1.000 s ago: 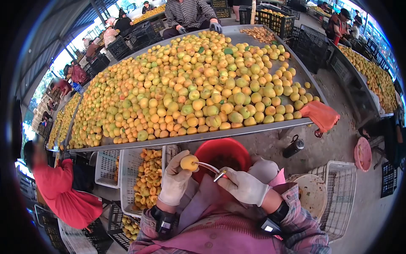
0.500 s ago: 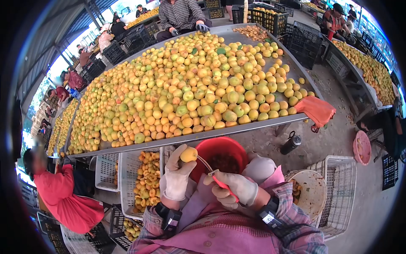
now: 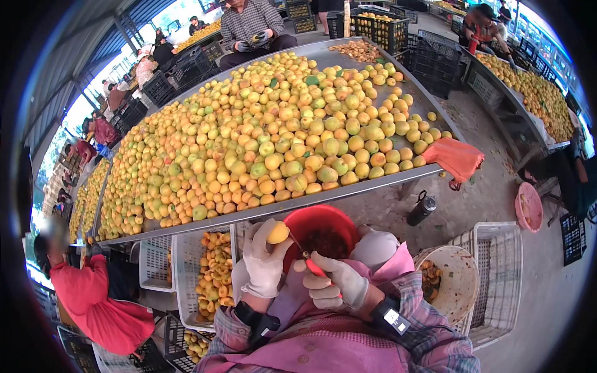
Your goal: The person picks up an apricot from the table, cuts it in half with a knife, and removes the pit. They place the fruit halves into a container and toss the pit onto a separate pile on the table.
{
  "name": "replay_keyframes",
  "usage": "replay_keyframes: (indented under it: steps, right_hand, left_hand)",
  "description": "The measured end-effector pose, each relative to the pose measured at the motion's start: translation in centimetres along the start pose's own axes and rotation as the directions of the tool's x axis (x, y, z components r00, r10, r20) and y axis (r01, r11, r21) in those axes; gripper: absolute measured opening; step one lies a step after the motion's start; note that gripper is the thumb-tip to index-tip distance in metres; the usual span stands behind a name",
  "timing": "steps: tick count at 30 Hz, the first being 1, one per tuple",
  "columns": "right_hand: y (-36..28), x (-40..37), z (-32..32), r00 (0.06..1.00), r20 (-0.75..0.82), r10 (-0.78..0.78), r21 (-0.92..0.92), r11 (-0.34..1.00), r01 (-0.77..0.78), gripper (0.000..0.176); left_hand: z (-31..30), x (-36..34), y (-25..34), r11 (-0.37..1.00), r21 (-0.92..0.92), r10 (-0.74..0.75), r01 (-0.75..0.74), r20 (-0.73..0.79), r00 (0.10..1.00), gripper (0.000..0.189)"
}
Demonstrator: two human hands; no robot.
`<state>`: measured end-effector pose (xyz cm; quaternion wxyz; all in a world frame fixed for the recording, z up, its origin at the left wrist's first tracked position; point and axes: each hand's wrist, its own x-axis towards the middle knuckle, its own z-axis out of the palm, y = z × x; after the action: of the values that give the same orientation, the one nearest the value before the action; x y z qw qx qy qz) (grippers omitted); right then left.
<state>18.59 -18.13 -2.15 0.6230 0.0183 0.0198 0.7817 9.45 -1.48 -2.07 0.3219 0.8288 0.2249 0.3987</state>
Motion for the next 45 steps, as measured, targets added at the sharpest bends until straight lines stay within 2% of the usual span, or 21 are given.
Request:
replay_keyframes:
  steps: [5, 11, 13, 14, 15, 16, 17, 18, 19, 20, 21, 22, 23, 25, 27, 29, 31, 35, 40, 42, 45]
  right_hand:
    - [0.7, 0.0, 0.0, 0.999, 0.005, -0.035, 0.070, 0.997, 0.035, 0.043]
    - [0.6, 0.0, 2.9, 0.974, 0.218, -0.060, 0.152, 0.988, 0.027, 0.043]
    - [0.0, -0.7, 4.1, 0.961, 0.134, -0.242, 0.067, 0.970, 0.235, 0.043]
    - [-0.9, -1.3, 4.5, 0.948, 0.043, -0.317, 0.020, 0.949, 0.316, 0.043]
    - [-1.9, -1.9, 5.2, 0.911, -0.007, -0.412, -0.029, 0.911, 0.411, 0.042]
    - [-3.2, -2.4, 5.5, 0.862, -0.104, -0.497, -0.250, 0.852, 0.461, 0.038]
    - [-4.3, -3.0, 5.4, 0.790, -0.173, -0.588, -0.465, 0.756, 0.461, 0.034]
    - [-6.0, -3.2, 2.8, 0.612, -0.195, -0.766, -0.889, 0.402, 0.220, 0.030]
    - [-7.2, -2.7, 2.2, 0.439, -0.058, -0.897, -0.982, -0.029, -0.189, 0.026]
    - [-7.5, -3.8, 2.1, 0.377, 0.249, -0.892, -0.521, -0.451, -0.724, 0.020]
    - [-7.6, -3.9, 1.8, 0.273, 0.373, -0.887, -0.566, -0.451, -0.691, 0.018]
    - [-7.5, -3.8, 3.1, 0.214, 0.189, -0.958, -0.879, -0.263, -0.398, 0.018]
    - [-7.3, -3.7, 4.4, 0.232, -0.019, -0.973, -0.999, 0.010, -0.038, 0.018]
    - [-7.8, -3.7, 3.2, 0.339, 0.142, -0.930, -0.929, -0.244, -0.280, 0.020]
    - [-7.0, -3.4, 1.9, 0.556, 0.079, -0.827, -0.925, -0.268, -0.268, 0.021]
    - [-3.5, -1.8, 6.7, 0.627, 0.045, -0.778, -0.827, -0.381, -0.414, 0.023]
    - [-3.1, -0.7, 3.8, 0.693, 0.142, -0.707, -0.863, -0.431, -0.263, 0.027]
    - [-1.9, 0.6, 2.9, 0.711, 0.084, -0.698, -0.749, -0.515, -0.417, 0.032]
    - [-1.7, 0.5, 2.9, 0.764, 0.055, -0.643, -0.870, -0.406, -0.279, 0.028]
    - [-1.9, 0.8, 3.2, 0.736, -0.036, -0.676, -0.977, -0.131, -0.167, 0.024]
    - [-1.7, 1.2, 3.5, 0.699, -0.171, -0.694, -0.985, 0.127, -0.115, 0.020]
  left_hand:
    - [0.3, 0.2, 0.0, 0.982, 0.137, 0.128, -0.128, 0.011, 0.992, 0.048]
    - [0.6, -0.5, -1.1, 0.971, 0.162, 0.168, -0.174, 0.053, 0.984, 0.051]
    - [1.4, -1.5, -2.1, 0.955, -0.246, -0.164, 0.169, 0.038, 0.986, 0.049]
    - [1.1, -1.5, -2.0, 0.954, -0.245, -0.165, 0.170, 0.039, 0.985, 0.049]
    - [0.6, -1.1, -1.8, 0.858, -0.385, -0.303, 0.340, 0.156, 0.940, 0.046]
    - [0.0, -0.9, -1.6, 0.713, -0.492, -0.408, 0.499, 0.287, 0.866, 0.044]
    - [-0.6, -0.8, -1.4, 0.713, -0.496, -0.410, 0.496, 0.278, 0.868, 0.044]
    - [-1.1, -0.7, -1.3, 0.430, -0.677, -0.434, 0.597, 0.425, 0.794, 0.044]
    - [-1.6, -0.4, -0.8, 0.093, -0.757, -0.394, 0.647, 0.569, 0.722, 0.044]
    - [-2.2, -0.2, -0.2, 0.096, -0.759, -0.396, 0.644, 0.565, 0.724, 0.044]
    - [-2.6, 0.1, 0.6, 0.022, -0.749, -0.324, 0.662, 0.622, 0.713, 0.045]
    - [-2.9, 0.5, 1.2, -0.053, -0.731, -0.246, 0.680, 0.670, 0.700, 0.046]
    - [-3.0, 0.6, 1.5, -0.056, -0.733, -0.249, 0.678, 0.668, 0.701, 0.046]
    - [-3.3, 0.5, 1.8, -0.064, -0.718, -0.271, 0.693, 0.681, 0.680, 0.047]
    - [-3.0, 0.2, 0.8, -0.068, -0.719, -0.235, 0.692, 0.686, 0.689, 0.047]
    - [-2.5, 0.1, 0.2, -0.081, -0.720, -0.207, 0.689, 0.689, 0.695, 0.048]
    - [-2.2, 0.1, 0.1, -0.014, -0.731, -0.248, 0.682, 0.663, 0.706, 0.045]
    - [-1.3, 0.0, -0.8, 0.045, -0.745, -0.352, 0.666, 0.612, 0.708, 0.040]
    - [-1.4, 0.4, -1.5, -0.031, -0.788, -0.503, 0.615, 0.544, 0.671, 0.042]
    - [-1.7, 0.5, -1.2, -0.114, -0.773, -0.448, 0.624, 0.600, 0.663, 0.043]
    - [-1.4, 0.2, -1.2, -0.198, -0.747, -0.321, 0.634, 0.661, 0.678, 0.047]
